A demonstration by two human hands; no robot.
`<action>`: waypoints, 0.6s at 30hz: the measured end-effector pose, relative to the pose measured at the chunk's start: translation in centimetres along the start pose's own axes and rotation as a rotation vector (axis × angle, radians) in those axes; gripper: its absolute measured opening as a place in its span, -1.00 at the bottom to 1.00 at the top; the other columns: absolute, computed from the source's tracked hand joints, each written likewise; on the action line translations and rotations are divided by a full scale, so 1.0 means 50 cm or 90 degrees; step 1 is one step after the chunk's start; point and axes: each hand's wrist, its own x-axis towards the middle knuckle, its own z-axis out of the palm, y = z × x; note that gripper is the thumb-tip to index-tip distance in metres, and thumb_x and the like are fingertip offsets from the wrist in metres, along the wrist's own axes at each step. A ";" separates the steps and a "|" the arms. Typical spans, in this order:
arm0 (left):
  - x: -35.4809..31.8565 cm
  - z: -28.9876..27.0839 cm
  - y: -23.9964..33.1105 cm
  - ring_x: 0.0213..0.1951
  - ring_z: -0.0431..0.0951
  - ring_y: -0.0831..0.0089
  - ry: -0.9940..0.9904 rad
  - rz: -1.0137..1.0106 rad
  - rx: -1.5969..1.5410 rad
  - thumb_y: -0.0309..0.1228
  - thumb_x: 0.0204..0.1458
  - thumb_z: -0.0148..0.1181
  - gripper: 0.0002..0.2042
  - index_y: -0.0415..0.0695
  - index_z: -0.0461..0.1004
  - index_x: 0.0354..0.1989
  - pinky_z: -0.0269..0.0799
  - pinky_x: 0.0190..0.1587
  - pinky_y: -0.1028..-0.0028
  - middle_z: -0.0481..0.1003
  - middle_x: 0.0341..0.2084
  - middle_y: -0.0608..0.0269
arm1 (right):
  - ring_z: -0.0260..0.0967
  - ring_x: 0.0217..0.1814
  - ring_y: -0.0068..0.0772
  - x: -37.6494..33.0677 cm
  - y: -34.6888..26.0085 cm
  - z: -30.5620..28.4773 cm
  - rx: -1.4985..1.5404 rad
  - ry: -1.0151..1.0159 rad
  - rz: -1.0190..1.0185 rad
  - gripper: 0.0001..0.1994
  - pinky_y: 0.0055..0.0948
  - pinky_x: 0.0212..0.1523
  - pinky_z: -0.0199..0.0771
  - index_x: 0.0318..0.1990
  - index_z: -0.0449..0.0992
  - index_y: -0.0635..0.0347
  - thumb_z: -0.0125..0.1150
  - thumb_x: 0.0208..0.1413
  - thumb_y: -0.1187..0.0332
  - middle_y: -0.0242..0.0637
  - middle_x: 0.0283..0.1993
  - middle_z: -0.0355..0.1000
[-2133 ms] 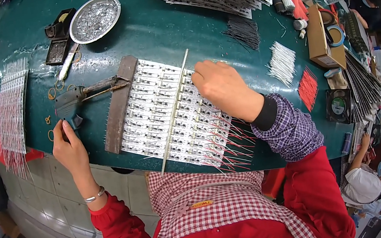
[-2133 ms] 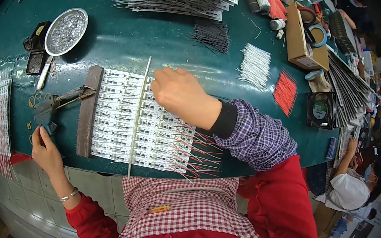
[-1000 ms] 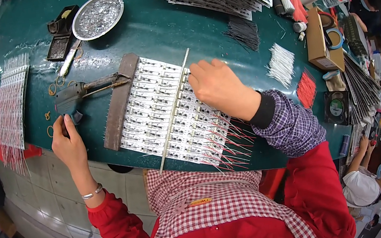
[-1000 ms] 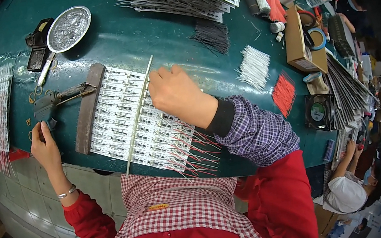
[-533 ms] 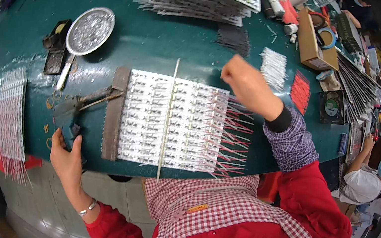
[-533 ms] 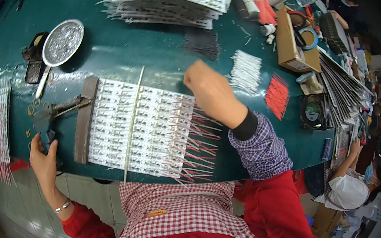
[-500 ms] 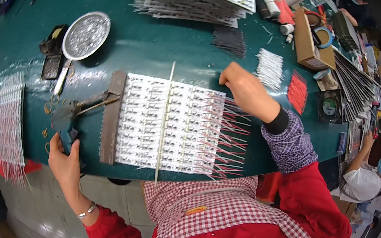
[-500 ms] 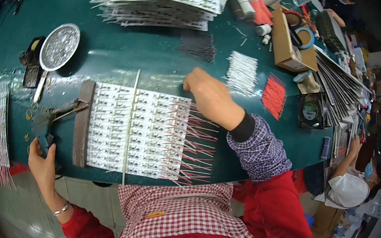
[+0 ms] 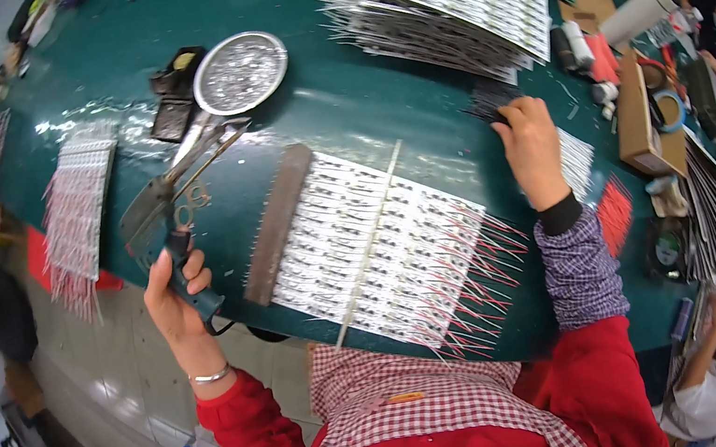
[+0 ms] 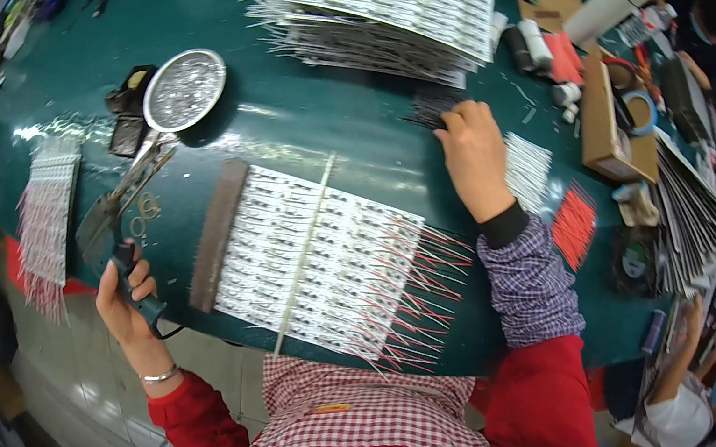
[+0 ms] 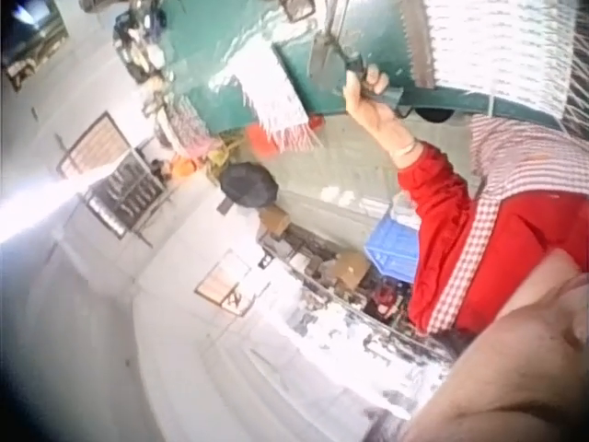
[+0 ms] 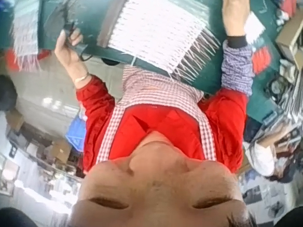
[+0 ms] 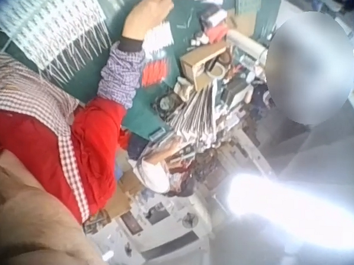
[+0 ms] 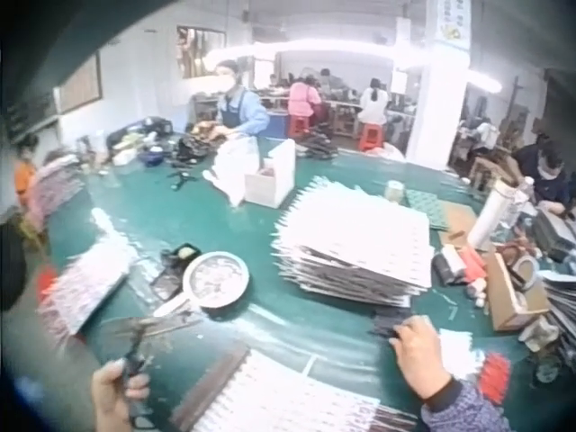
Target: The person solders wires onto circuit board strips using a soldering iron, picking up wires from the table by hand and positioning them on the boards.
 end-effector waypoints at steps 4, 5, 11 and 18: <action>0.031 0.068 0.040 -0.51 0.27 0.56 -0.105 -0.034 0.007 -0.51 0.15 0.10 -0.59 -0.46 0.28 0.15 0.23 -0.58 0.61 0.44 -0.17 0.12 | 0.35 -0.17 -0.11 0.002 -0.002 0.014 0.001 0.010 0.000 -0.87 -0.23 -0.18 0.41 -0.33 0.56 0.30 0.33 -0.08 0.53 -0.18 -0.29 0.41; 0.033 0.097 0.042 -0.54 0.29 0.58 -0.065 0.087 0.169 -0.53 0.13 0.12 -0.61 -0.44 0.32 0.12 0.22 -0.61 0.61 0.46 -0.17 0.11 | 0.36 -0.18 -0.11 0.003 -0.002 0.018 0.000 0.016 0.006 -0.89 -0.22 -0.20 0.41 -0.35 0.56 0.29 0.32 -0.07 0.53 -0.19 -0.31 0.40; 0.057 0.210 -0.007 -0.60 0.42 0.62 0.072 0.478 0.626 -0.63 -0.02 0.30 -0.59 -0.36 0.45 0.05 0.29 -0.63 0.60 0.57 -0.13 0.07 | 0.35 -0.24 -0.11 0.011 0.002 0.012 -0.012 0.028 0.002 -0.90 -0.19 -0.24 0.38 -0.41 0.49 0.22 0.32 -0.07 0.51 -0.20 -0.39 0.37; 0.016 0.178 -0.074 -0.63 0.37 0.64 0.129 0.385 0.671 -0.57 -0.02 0.30 -0.61 -0.37 0.47 0.03 0.21 -0.66 0.62 0.58 -0.16 0.11 | 0.35 -0.24 -0.11 0.025 0.013 0.014 0.047 0.031 -0.007 -0.88 -0.20 -0.25 0.39 -0.38 0.48 0.19 0.32 -0.08 0.51 -0.21 -0.39 0.37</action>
